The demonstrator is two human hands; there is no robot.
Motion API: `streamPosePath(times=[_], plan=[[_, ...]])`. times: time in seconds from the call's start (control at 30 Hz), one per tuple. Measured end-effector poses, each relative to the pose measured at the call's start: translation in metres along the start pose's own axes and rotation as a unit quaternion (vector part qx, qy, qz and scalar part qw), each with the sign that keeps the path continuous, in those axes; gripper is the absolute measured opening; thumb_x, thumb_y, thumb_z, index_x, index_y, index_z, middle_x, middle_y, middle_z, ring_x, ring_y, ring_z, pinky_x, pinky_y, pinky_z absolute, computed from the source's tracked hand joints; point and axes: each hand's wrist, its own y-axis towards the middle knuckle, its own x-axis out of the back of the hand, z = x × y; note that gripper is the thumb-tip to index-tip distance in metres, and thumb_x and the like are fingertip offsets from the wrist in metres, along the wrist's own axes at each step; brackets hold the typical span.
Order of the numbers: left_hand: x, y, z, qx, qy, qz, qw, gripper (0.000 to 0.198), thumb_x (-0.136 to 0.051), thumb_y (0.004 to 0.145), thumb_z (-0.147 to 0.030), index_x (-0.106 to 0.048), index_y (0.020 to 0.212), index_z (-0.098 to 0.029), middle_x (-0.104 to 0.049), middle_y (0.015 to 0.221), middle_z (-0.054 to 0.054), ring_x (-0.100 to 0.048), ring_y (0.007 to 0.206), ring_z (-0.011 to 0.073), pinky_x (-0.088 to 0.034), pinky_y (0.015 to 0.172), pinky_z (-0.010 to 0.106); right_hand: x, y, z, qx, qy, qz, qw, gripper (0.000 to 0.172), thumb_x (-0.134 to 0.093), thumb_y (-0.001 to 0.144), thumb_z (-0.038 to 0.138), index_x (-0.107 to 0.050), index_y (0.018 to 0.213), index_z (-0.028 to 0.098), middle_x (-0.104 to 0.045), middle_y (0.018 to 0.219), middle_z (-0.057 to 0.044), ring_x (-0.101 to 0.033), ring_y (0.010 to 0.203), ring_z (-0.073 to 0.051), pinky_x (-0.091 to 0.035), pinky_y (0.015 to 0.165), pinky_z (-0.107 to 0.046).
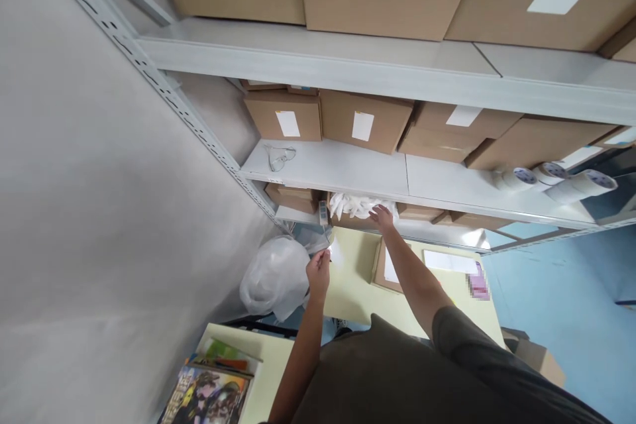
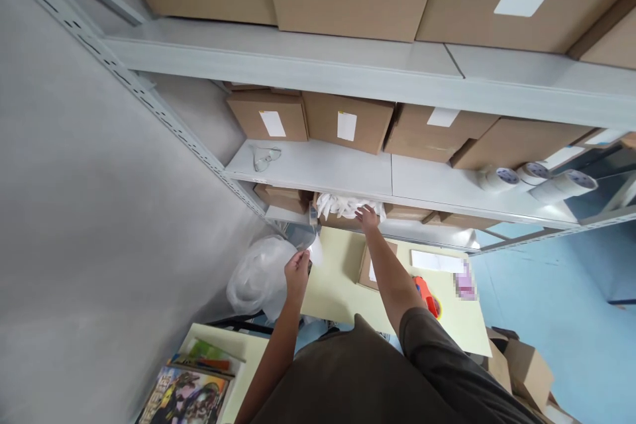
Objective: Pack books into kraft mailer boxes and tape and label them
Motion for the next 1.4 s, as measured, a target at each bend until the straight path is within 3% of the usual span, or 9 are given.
streamPosePath(times=[0.17, 0.33, 0.43, 0.7, 0.9, 1.0, 1.13, 1.3, 1.4], plan=[[-0.005, 0.001, -0.002, -0.047, 0.072, 0.015, 0.996, 0.035, -0.077, 0.085, -0.058, -0.081, 0.088, -0.023, -0.077, 0.085, 0.007, -0.069, 0.079, 0.0233, -0.053, 0.076, 0.031, 0.039, -0.076, -0.041, -0.018, 0.020, 0.028, 0.999, 0.046, -0.087, 0.062, 0.055, -0.064, 0.089, 0.026, -0.078, 0.092, -0.005, -0.076, 0.085, -0.024, -0.058, 0.077, -0.037], [-0.042, -0.011, -0.001, -0.125, 0.139, 0.182, 0.965, 0.022, -0.082, 0.086, -0.047, -0.081, 0.079, -0.026, -0.075, 0.089, 0.010, -0.070, 0.091, 0.0254, -0.055, 0.090, 0.033, 0.078, -0.175, -0.063, -0.081, 0.029, 0.130, 0.988, 0.043, -0.082, 0.077, 0.063, -0.073, 0.091, 0.023, -0.080, 0.095, -0.010, -0.077, 0.091, -0.026, -0.058, 0.079, -0.037], [-0.069, -0.026, 0.014, -0.147, 0.139, 0.262, 0.944, 0.016, -0.090, 0.080, -0.042, -0.084, 0.083, -0.028, -0.075, 0.094, 0.011, -0.070, 0.100, 0.0272, -0.055, 0.098, 0.036, 0.095, -0.206, -0.062, -0.080, 0.047, 0.111, 0.990, 0.043, -0.082, 0.081, 0.062, -0.076, 0.098, 0.023, -0.081, 0.103, -0.011, -0.076, 0.101, -0.027, -0.058, 0.085, -0.039], [-0.112, -0.059, 0.062, -0.310, 0.307, 0.371, 0.820, 0.023, -0.076, 0.096, -0.045, -0.085, 0.110, -0.029, -0.076, 0.119, 0.009, -0.068, 0.116, 0.0276, -0.059, 0.104, 0.044, 0.153, -0.210, -0.066, -0.062, 0.073, -0.086, 0.992, 0.052, -0.094, 0.058, 0.044, -0.076, 0.098, 0.017, -0.081, 0.093, -0.009, -0.076, 0.090, -0.028, -0.059, 0.077, -0.037], [-0.118, -0.070, 0.073, -0.213, 0.296, 0.421, 0.831, 0.067, -0.087, 0.083, -0.052, -0.069, 0.143, -0.029, -0.066, 0.145, 0.011, -0.065, 0.131, 0.0291, -0.056, 0.110, 0.043, 0.175, -0.199, -0.078, -0.079, 0.037, -0.201, 0.976, 0.046, -0.090, 0.057, 0.047, -0.074, 0.088, 0.018, -0.081, 0.089, -0.011, -0.076, 0.088, -0.029, -0.058, 0.070, -0.034], [-0.117, -0.076, 0.083, -0.106, 0.268, 0.379, 0.880, 0.062, -0.082, 0.085, -0.055, -0.070, 0.138, -0.024, -0.072, 0.134, 0.012, -0.073, 0.108, 0.0237, -0.061, 0.093, 0.037, 0.181, -0.197, -0.078, -0.102, 0.007, -0.116, 0.988, 0.049, -0.094, 0.053, 0.048, -0.075, 0.084, 0.015, -0.079, 0.081, -0.011, -0.075, 0.080, -0.028, -0.055, 0.066, -0.033], [-0.118, -0.078, 0.095, -0.023, 0.264, 0.321, 0.909, 0.039, -0.074, 0.087, -0.057, -0.079, 0.088, -0.019, -0.079, 0.087, 0.007, -0.071, 0.080, 0.0208, -0.057, 0.079, 0.032, 0.185, -0.200, -0.075, -0.132, -0.033, 0.043, 0.990, 0.055, -0.097, 0.055, 0.049, -0.079, 0.091, 0.013, -0.077, 0.074, -0.008, -0.073, 0.074, -0.025, -0.053, 0.063, -0.032], [-0.122, -0.073, 0.096, -0.021, 0.258, 0.250, 0.933, 0.037, -0.069, 0.086, -0.054, -0.078, 0.077, -0.019, -0.075, 0.075, 0.003, -0.067, 0.074, 0.0190, -0.052, 0.073, 0.028, 0.188, -0.198, -0.078, -0.134, -0.101, 0.044, 0.985, 0.059, -0.095, 0.064, 0.046, -0.075, 0.113, 0.019, -0.078, 0.087, -0.004, -0.073, 0.074, -0.019, -0.054, 0.060, -0.026], [-0.129, -0.067, 0.096, -0.003, 0.263, 0.246, 0.933, 0.037, -0.069, 0.085, -0.053, -0.079, 0.079, -0.019, -0.076, 0.076, 0.003, -0.068, 0.074, 0.0193, -0.050, 0.072, 0.027, 0.192, -0.189, -0.085, -0.157, -0.129, 0.054, 0.978, 0.040, -0.090, 0.072, 0.045, -0.070, 0.095, 0.019, -0.076, 0.081, -0.003, -0.072, 0.069, -0.017, -0.052, 0.058, -0.023]])
